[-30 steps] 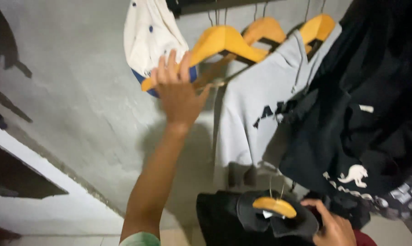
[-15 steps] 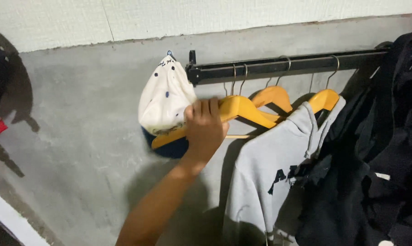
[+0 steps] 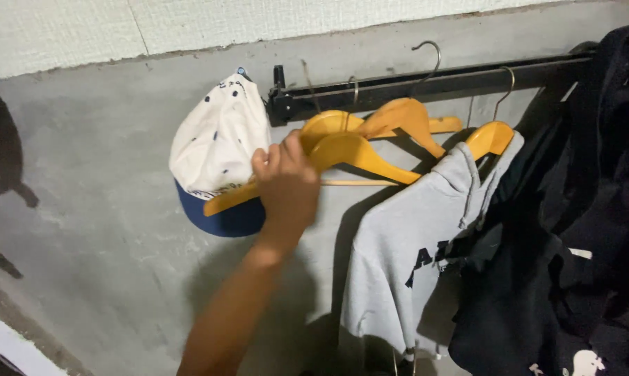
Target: The person removes several garments from hangers, including a dark jacket, a maroon shirt, and a grey hoodie, then places them into a black bag. The person also folds a dark cloth and places it into the bag.
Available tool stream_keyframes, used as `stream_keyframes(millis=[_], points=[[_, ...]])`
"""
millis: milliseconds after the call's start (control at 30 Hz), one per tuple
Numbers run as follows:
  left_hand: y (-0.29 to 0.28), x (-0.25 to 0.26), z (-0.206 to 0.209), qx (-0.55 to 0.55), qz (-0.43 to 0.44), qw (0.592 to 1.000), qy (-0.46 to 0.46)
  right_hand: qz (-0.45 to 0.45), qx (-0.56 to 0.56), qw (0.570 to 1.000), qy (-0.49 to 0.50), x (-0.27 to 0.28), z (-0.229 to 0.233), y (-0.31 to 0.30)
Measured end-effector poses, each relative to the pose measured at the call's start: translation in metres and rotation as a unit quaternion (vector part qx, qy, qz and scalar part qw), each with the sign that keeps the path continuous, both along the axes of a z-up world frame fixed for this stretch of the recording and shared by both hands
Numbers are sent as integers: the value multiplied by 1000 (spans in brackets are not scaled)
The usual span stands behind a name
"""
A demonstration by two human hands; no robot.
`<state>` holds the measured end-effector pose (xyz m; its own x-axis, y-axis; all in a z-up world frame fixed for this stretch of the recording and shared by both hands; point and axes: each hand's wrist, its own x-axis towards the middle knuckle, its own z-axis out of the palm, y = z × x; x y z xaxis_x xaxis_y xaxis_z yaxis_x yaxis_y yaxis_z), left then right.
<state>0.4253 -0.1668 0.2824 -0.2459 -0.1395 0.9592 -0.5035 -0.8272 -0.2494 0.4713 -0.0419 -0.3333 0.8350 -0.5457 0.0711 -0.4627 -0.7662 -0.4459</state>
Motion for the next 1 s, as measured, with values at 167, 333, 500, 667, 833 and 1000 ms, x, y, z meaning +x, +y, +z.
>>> stream_keyframes(millis=[167, 333, 500, 667, 833, 1000], points=[[26, 5, -32, -31, 4, 997, 65, 6, 5, 1000, -2, 65, -37, -12], [68, -36, -75, -59, 4, 990, 131, 23, 12, 1000, 10, 26, -39, -98], [123, -56, -156, -83, 64, 930, 351, 44, 42, 996, 65, -207, 127, -286], [199, -91, -244, -151, 16, 917, 370, 73, 70, 994, 28, -426, 268, -337], [260, -165, -298, -157, 61, 900, 402, 100, 72, 992, 4, -456, 273, -322], [268, -237, -299, -173, 67, 848, 497, 141, 41, 988, -38, -478, 249, -311]])
